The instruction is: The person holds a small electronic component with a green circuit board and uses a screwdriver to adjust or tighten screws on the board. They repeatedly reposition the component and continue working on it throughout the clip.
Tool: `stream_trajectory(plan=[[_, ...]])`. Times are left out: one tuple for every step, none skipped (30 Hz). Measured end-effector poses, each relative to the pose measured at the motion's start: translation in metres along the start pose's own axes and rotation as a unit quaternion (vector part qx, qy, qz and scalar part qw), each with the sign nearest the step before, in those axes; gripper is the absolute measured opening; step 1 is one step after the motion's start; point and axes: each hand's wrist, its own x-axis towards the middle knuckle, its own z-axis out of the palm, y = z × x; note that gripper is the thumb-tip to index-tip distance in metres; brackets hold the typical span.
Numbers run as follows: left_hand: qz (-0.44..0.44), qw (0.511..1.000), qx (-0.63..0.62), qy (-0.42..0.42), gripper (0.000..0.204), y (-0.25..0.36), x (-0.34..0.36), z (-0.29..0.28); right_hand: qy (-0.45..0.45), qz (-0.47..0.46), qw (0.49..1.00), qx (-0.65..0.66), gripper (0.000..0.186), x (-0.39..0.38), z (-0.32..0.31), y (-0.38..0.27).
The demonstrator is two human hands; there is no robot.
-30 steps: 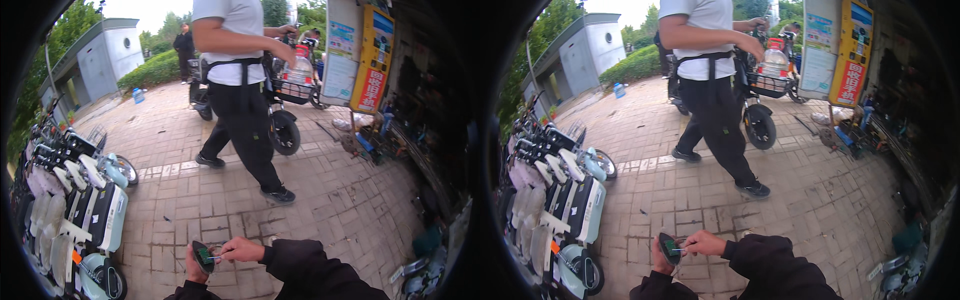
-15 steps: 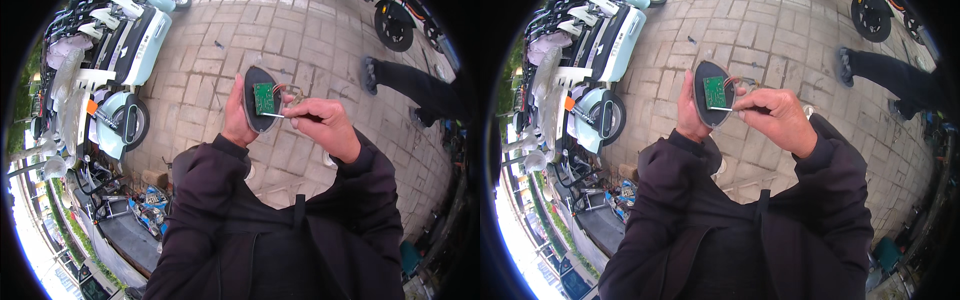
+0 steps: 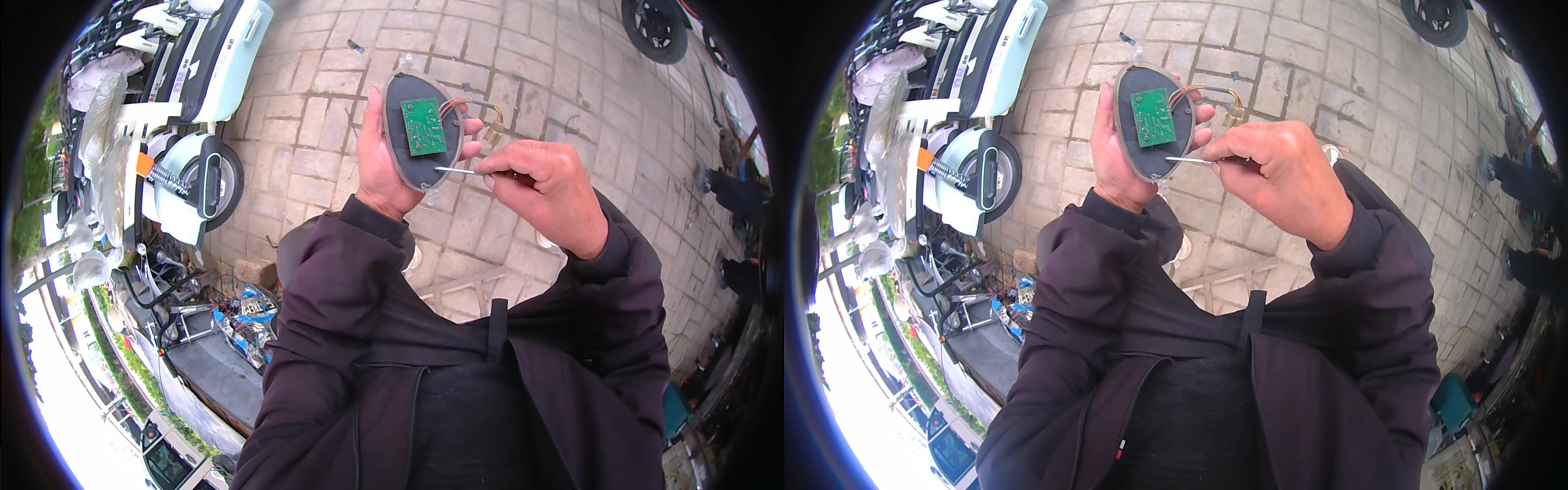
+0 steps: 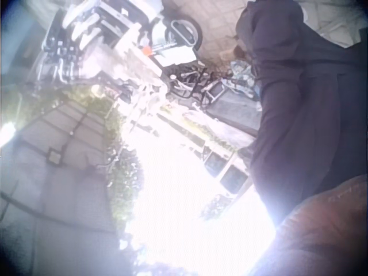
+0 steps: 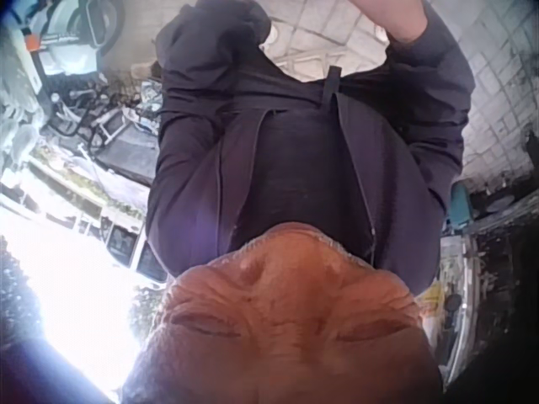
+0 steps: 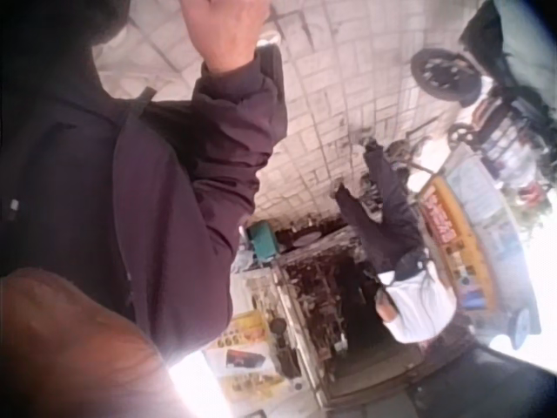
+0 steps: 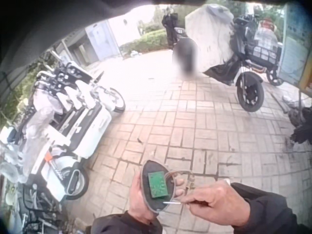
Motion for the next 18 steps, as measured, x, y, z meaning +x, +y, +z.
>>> stream_trajectory(plan=[[0.003,1.000,0.005,0.015,0.088,-0.0003,-0.0002,0.0007,0.003,0.004,1.000,0.002,0.016,-0.0004,0.0001,0.0010],[0.007,1.000,0.019,0.023,0.088,-0.0004,-0.0001,0.0011,0.005,0.007,1.000,0.004,0.016,-0.0002,0.0005,0.0020],[0.010,0.999,0.024,0.032,0.088,-0.0008,-0.0002,0.0015,0.007,0.013,1.000,0.006,0.016,-0.0003,0.0008,0.0027],[0.014,0.999,0.030,0.040,0.088,-0.0010,-0.0002,0.0018,0.010,0.012,1.000,0.009,0.015,-0.0007,0.0007,0.0030],[0.014,0.999,0.032,0.041,0.088,-0.0007,-0.0001,0.0020,0.012,0.014,1.000,0.011,0.015,-0.0007,0.0005,0.0028],[0.015,0.998,0.033,0.041,0.088,-0.0025,-0.0006,0.0022,0.014,0.016,1.000,0.013,0.014,-0.0025,0.0000,0.0026],[0.016,0.998,0.035,0.041,0.088,-0.0025,-0.0004,0.0023,0.019,0.016,1.000,0.013,0.014,-0.0022,-0.0001,0.0024],[0.015,0.999,0.034,0.040,0.088,-0.0025,-0.0003,0.0022,0.023,0.016,1.000,0.014,0.013,-0.0018,0.0002,0.0027],[0.015,0.999,0.033,0.039,0.088,-0.0025,-0.0005,0.0019,0.026,0.020,0.999,0.015,0.013,-0.0016,0.0005,0.0027],[0.015,0.999,0.029,0.039,0.088,-0.0024,-0.0006,0.0016,0.024,0.017,1.000,0.010,0.012,-0.0018,-0.0002,0.0025],[0.014,0.999,0.031,0.034,0.088,-0.0026,-0.0007,0.0012,0.020,0.019,1.000,0.007,0.012,-0.0020,-0.0010,0.0023],[0.014,0.999,0.030,0.031,0.088,-0.0027,-0.0007,0.0007,0.016,0.021,1.000,0.003,0.011,-0.0019,-0.0014,0.0023],[0.014,0.999,0.028,0.028,0.088,-0.0027,-0.0007,0.0002,0.016,0.021,1.000,0.002,0.011,-0.0017,-0.0015,0.0022],[0.010,1.000,0.016,0.020,0.088,-0.0025,-0.0006,-0.0004,0.016,0.021,1.000,0.002,0.011,-0.0014,-0.0014,0.0021],[0.006,1.000,0.004,0.013,0.087,-0.0024,-0.0006,-0.0010,0.014,0.024,1.000,0.005,0.011,-0.0011,-0.0013,0.0019],[0.004,1.000,-0.003,0.014,0.087,-0.0020,-0.0006,-0.0015,0.010,0.027,1.000,0.000,0.012,-0.0006,-0.0008,0.0017],[0.006,1.000,0.005,0.010,0.087,-0.0023,-0.0004,-0.0019,0.005,0.033,0.999,-0.003,0.012,-0.0001,-0.0002,0.0012],[0.008,1.000,0.018,0.015,0.087,-0.0034,-0.0001,-0.0019,0.001,0.040,0.999,-0.005,0.012,-0.0001,0.0001,0.0004]])
